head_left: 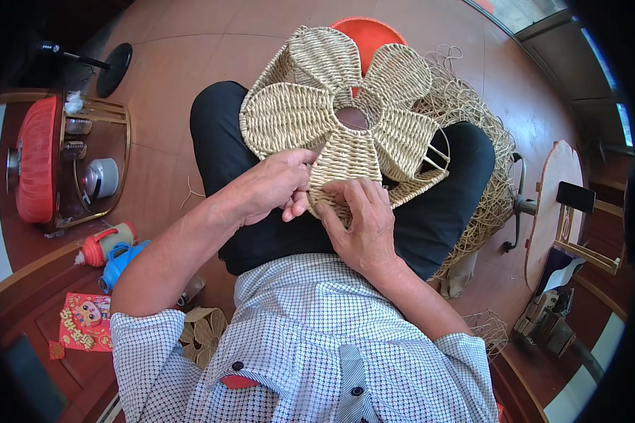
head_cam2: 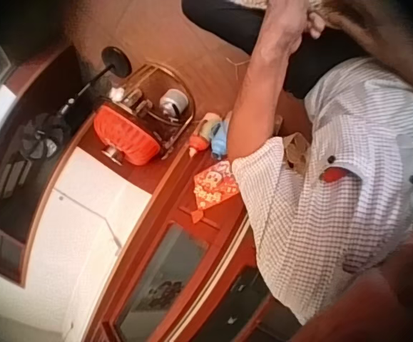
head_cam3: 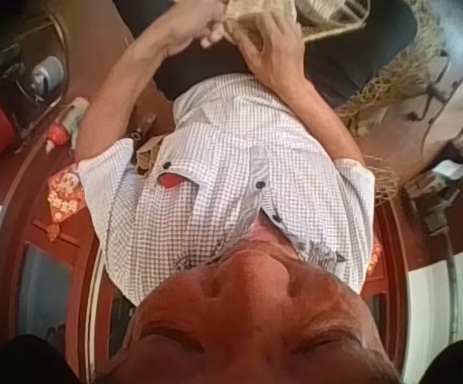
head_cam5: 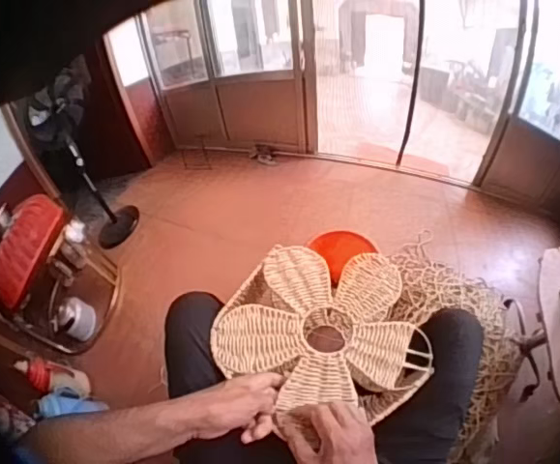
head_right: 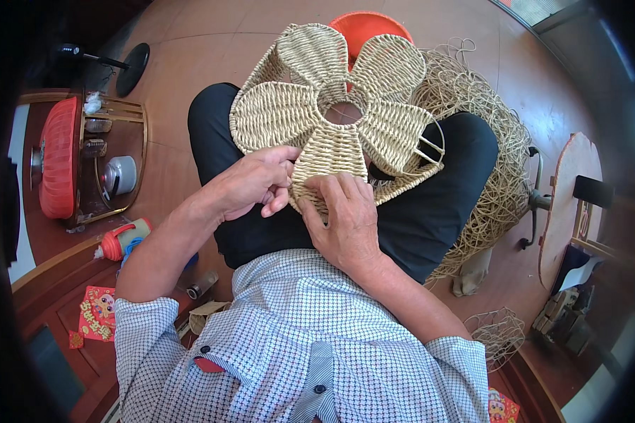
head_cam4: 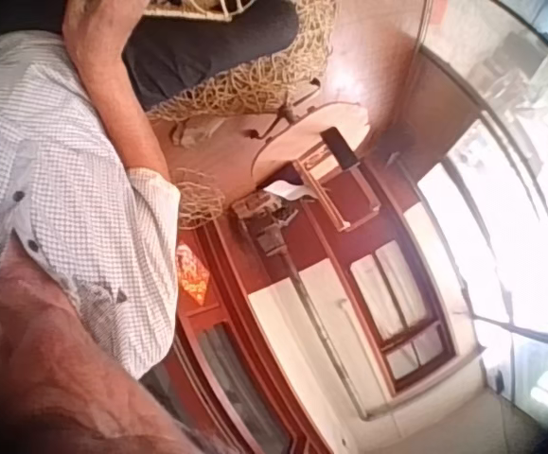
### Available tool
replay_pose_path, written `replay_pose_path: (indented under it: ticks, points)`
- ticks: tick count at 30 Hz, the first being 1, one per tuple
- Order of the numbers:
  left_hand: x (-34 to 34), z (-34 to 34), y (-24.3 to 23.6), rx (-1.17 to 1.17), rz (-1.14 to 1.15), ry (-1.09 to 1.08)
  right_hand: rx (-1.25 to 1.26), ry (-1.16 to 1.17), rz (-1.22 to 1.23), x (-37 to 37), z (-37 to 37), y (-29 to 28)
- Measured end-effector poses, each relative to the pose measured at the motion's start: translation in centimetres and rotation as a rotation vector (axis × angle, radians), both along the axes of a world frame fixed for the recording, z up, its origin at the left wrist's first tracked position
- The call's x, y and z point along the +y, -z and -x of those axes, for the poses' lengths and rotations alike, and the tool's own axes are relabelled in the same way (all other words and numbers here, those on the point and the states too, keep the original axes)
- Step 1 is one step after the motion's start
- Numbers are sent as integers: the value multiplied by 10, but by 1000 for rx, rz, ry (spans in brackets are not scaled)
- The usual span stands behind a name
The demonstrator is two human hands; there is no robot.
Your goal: Weaving a flower-shaped decorative object using straw or reed strands.
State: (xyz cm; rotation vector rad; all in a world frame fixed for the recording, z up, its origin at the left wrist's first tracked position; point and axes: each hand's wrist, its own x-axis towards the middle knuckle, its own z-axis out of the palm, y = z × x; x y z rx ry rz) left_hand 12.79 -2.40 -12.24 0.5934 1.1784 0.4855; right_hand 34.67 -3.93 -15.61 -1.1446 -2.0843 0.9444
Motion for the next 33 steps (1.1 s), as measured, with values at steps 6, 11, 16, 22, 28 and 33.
replay_pose_path:
  ticks: [6, 11, 16, 22, 28, 33]
  points:
    - [-5, -1, 1, 6, 4, -40, -8, -4, 24, 3, 1, -4]
    - [-3, 2, 3, -35, 24, -29, -35, -23, 142, 15, 4, -13]
    - [-11, -2, 3, 88, -92, -57, -211, -111, -74, 17, 12, -16]
    - [-38, -11, -11, 524, -651, -76, -390, -246, -363, 16, 13, -20]
    - [-44, -24, -14, 486, -635, -85, -120, -175, 406, 25, 14, -33]
    - [-54, -15, 3, 277, -514, -176, 528, -158, 702, 44, -2, -58]
